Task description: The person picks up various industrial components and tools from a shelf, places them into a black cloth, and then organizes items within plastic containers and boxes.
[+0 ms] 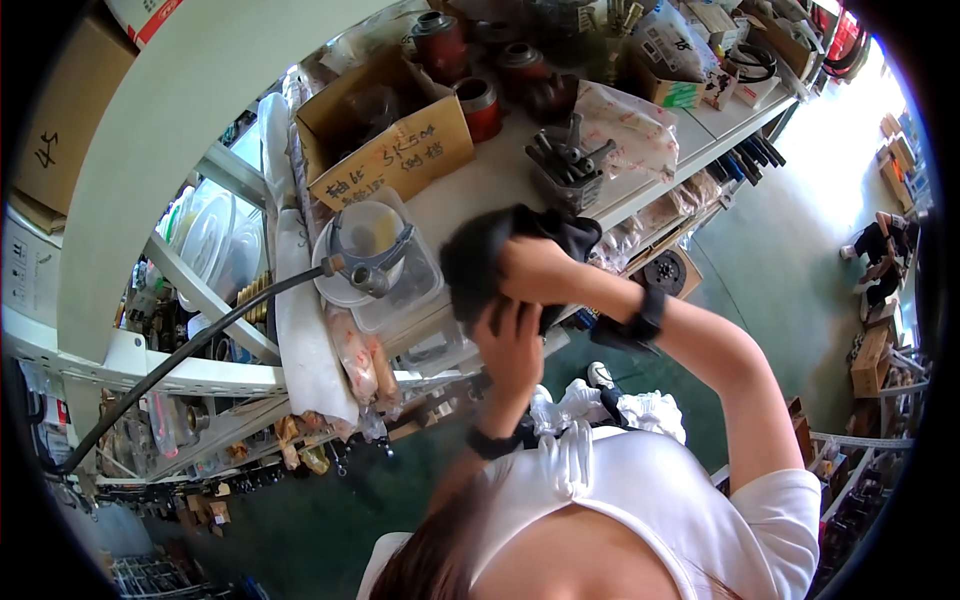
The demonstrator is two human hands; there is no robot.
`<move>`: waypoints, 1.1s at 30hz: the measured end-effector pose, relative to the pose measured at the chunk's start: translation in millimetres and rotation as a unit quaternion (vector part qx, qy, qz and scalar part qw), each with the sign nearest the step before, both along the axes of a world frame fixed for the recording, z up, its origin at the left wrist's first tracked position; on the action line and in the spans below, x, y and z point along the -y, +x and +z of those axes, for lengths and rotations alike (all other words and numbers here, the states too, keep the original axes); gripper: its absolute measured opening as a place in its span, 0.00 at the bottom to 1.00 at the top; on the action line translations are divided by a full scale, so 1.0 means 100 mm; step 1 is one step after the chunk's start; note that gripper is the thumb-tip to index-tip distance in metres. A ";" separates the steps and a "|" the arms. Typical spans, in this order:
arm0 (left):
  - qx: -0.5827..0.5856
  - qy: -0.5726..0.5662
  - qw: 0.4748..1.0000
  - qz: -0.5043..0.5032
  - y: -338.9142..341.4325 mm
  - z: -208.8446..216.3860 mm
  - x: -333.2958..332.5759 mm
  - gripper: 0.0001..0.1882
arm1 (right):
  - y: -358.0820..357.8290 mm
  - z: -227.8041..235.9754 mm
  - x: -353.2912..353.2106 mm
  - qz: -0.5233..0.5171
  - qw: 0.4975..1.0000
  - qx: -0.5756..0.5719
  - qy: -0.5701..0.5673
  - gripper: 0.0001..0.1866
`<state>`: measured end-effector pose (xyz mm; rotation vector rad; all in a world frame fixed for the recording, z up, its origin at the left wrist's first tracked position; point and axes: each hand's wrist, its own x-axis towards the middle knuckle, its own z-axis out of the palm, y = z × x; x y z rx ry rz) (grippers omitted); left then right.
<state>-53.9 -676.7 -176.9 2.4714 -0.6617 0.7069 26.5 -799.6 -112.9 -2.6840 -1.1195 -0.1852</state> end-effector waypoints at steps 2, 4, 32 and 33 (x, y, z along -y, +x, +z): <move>-0.039 -0.006 0.999 -0.016 -0.11 -0.09 0.02 0.29 | -0.17 0.09 0.01 0.016 0.994 0.084 0.062 0.09; -0.063 -0.034 0.997 -0.025 -0.12 -0.19 0.03 0.26 | -0.28 0.11 -0.04 -0.071 0.977 0.115 0.166 0.07; -0.005 -0.078 0.992 -0.095 0.50 1.42 0.31 0.24 | -0.25 0.02 0.40 -0.049 0.941 0.172 0.286 0.08; -0.004 -0.078 0.993 -0.093 0.60 1.44 0.42 0.24 | -0.23 -0.11 0.48 -0.032 0.925 0.253 0.280 0.06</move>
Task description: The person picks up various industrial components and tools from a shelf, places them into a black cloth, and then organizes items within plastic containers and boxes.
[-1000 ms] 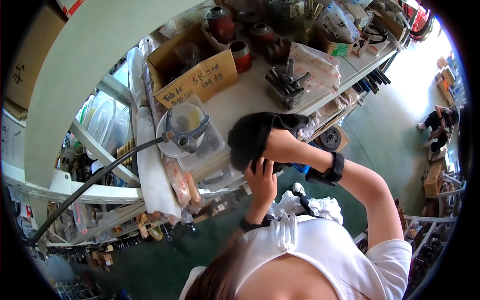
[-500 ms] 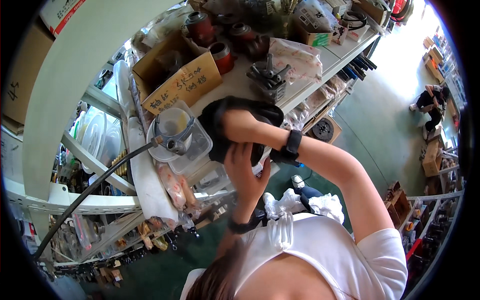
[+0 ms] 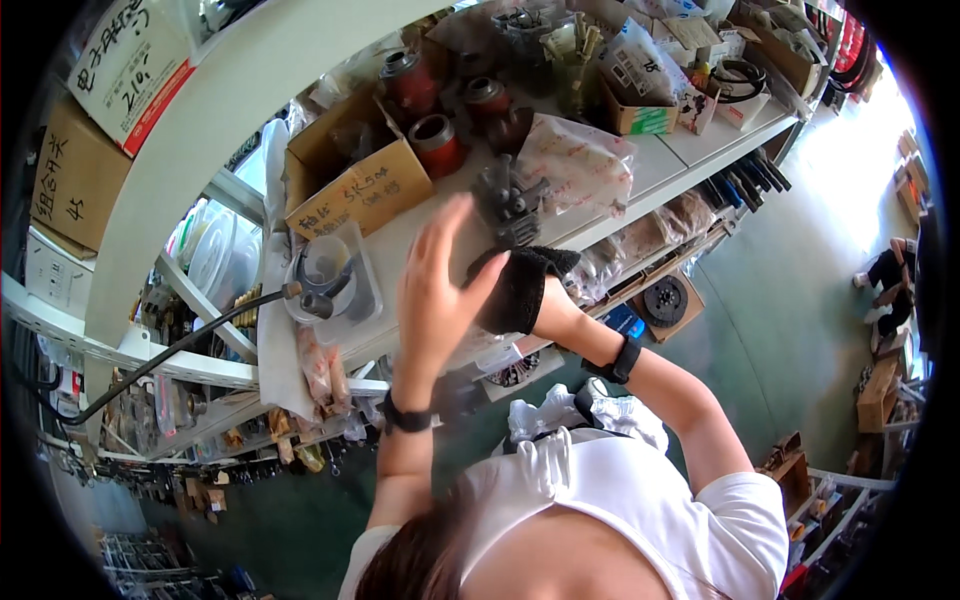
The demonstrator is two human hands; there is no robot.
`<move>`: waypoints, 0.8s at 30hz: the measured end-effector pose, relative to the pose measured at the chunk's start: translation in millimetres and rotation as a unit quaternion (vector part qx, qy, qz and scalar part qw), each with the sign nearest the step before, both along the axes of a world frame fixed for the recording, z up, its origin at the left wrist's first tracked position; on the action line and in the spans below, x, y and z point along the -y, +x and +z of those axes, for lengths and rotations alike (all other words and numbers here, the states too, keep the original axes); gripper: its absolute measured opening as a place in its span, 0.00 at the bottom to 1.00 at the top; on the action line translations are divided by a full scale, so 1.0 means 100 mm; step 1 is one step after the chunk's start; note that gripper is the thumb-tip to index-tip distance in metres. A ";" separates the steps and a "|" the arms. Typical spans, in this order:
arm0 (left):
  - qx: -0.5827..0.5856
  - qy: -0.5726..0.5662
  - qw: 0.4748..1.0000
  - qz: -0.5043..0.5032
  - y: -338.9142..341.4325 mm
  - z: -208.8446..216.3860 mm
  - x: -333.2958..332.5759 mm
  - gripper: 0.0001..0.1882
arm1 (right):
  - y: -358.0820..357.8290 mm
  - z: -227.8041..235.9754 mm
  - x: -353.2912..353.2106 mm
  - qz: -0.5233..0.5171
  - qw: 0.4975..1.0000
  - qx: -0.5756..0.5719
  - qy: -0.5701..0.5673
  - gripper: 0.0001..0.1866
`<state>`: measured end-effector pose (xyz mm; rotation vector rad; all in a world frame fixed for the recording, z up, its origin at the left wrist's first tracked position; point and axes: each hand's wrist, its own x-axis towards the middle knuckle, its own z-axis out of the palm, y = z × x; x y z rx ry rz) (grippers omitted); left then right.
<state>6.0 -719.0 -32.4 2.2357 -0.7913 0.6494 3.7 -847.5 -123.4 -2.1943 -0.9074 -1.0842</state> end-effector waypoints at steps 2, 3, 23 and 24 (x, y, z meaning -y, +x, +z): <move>-0.038 -0.023 0.998 -0.036 0.23 -0.04 0.13 0.40 | -0.02 -0.04 0.12 -0.034 0.989 0.014 -0.141 0.07; -0.037 -0.022 0.999 -0.031 0.31 -0.09 0.17 0.40 | -0.02 -0.14 0.17 0.008 0.996 -0.035 -0.076 0.11; -0.193 -0.290 0.936 -0.048 0.16 -0.59 -0.03 0.38 | 0.03 -0.18 0.55 0.005 0.996 -0.092 0.017 0.14; -0.194 -0.292 0.936 -0.044 0.14 -0.57 -0.09 0.38 | 0.04 -0.19 0.53 0.004 0.997 -0.069 0.043 0.13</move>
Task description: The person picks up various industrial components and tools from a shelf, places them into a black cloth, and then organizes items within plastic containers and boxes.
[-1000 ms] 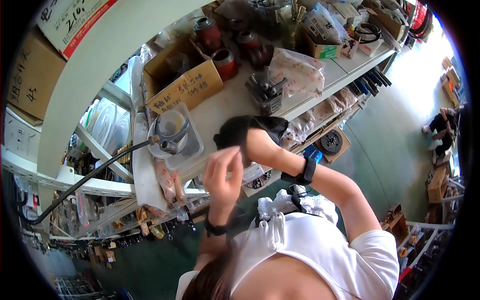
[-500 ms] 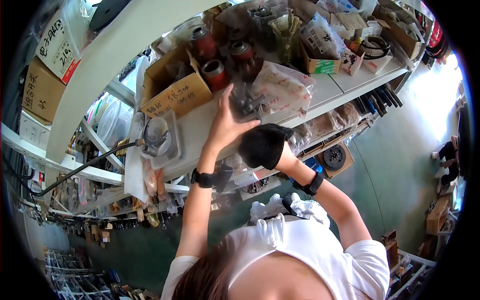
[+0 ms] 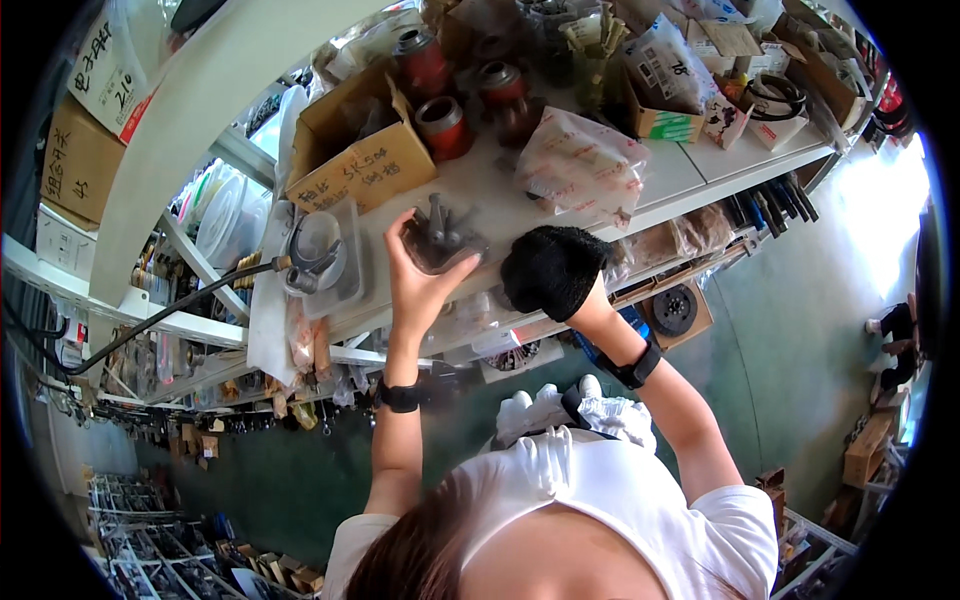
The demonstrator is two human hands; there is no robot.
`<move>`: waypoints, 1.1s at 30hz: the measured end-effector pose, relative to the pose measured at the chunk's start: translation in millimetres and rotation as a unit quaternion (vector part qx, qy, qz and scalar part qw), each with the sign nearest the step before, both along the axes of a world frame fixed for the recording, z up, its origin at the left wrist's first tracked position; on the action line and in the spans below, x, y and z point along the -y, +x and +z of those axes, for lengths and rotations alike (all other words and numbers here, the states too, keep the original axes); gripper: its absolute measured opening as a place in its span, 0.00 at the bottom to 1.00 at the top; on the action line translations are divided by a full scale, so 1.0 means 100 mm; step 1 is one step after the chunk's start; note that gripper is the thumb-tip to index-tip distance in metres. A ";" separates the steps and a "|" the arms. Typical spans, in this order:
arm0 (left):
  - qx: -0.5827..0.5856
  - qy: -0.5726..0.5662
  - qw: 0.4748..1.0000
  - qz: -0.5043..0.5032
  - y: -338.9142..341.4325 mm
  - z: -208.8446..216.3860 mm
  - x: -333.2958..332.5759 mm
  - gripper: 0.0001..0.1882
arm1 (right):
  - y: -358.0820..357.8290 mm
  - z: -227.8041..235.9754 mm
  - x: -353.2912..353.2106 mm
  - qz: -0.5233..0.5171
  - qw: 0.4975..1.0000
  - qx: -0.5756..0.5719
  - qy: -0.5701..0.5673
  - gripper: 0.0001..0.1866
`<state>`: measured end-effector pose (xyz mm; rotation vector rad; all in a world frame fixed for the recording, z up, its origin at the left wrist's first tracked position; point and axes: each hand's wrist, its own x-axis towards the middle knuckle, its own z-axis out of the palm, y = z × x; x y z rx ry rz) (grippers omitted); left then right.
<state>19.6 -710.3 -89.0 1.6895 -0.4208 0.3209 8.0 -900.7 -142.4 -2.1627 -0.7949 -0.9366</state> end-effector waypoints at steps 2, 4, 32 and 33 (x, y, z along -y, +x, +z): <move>-0.010 0.019 1.000 0.014 -0.05 0.04 -0.11 0.40 | -0.03 -0.04 0.01 -0.010 0.999 0.001 -0.037 0.15; -0.007 0.033 0.999 0.019 -0.08 0.04 -0.16 0.43 | -0.06 -0.06 -0.02 -0.073 0.995 0.005 -0.070 0.19; 0.225 0.386 0.894 0.038 -0.56 -0.61 0.07 0.22 | 0.92 0.30 -0.64 -0.004 0.892 -0.090 -0.443 0.09; 0.206 0.399 0.892 0.059 -0.52 -0.58 0.19 0.23 | 0.92 0.31 -0.59 0.001 0.898 -0.077 -0.434 0.09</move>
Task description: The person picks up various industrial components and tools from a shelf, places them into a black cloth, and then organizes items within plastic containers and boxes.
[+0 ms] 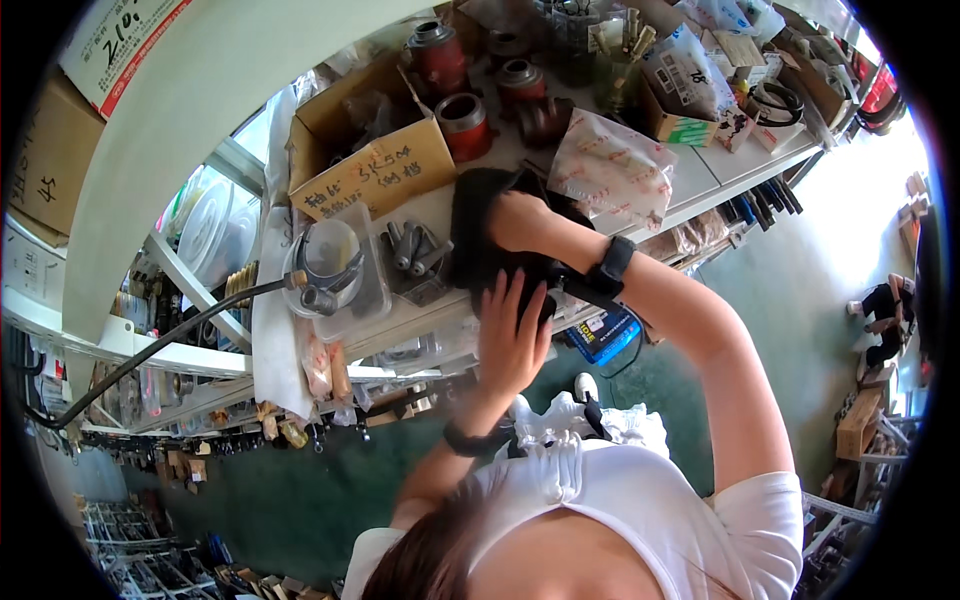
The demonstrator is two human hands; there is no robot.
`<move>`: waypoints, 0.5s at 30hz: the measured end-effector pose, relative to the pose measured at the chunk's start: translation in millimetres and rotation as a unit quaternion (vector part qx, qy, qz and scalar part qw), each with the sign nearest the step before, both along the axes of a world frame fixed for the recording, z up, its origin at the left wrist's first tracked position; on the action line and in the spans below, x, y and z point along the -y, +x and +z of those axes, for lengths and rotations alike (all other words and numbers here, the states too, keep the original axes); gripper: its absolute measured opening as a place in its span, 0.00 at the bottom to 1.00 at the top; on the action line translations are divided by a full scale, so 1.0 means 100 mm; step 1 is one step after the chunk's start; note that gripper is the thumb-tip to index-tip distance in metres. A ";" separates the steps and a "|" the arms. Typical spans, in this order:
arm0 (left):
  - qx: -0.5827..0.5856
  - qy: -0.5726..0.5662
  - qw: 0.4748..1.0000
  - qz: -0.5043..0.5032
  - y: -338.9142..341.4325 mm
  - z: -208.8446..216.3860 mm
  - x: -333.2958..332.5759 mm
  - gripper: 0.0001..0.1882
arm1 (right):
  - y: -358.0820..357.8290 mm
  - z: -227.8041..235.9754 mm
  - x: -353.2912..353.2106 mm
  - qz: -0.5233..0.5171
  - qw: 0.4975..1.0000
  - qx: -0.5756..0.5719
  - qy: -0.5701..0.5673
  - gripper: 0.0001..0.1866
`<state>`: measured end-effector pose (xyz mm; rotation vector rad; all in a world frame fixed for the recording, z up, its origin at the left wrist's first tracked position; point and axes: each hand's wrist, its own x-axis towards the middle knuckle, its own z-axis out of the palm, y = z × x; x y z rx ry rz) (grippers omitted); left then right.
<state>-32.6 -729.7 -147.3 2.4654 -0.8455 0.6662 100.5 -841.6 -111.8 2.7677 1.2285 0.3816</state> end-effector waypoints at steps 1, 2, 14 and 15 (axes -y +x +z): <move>-0.008 0.006 0.999 0.030 0.02 0.02 0.10 0.24 | 0.00 0.03 0.04 0.010 1.000 0.010 0.011 0.10; 0.007 -0.001 0.999 0.036 0.00 0.02 0.16 0.25 | -0.04 0.04 0.07 0.010 1.000 0.011 0.009 0.10; 0.063 0.046 0.991 0.112 0.33 0.14 0.18 0.26 | 0.43 -0.44 -0.04 -0.030 0.993 0.016 0.114 0.11; 0.075 0.052 0.988 0.122 0.35 0.11 0.18 0.26 | 0.43 -0.36 -0.09 -0.050 0.996 -0.023 0.063 0.12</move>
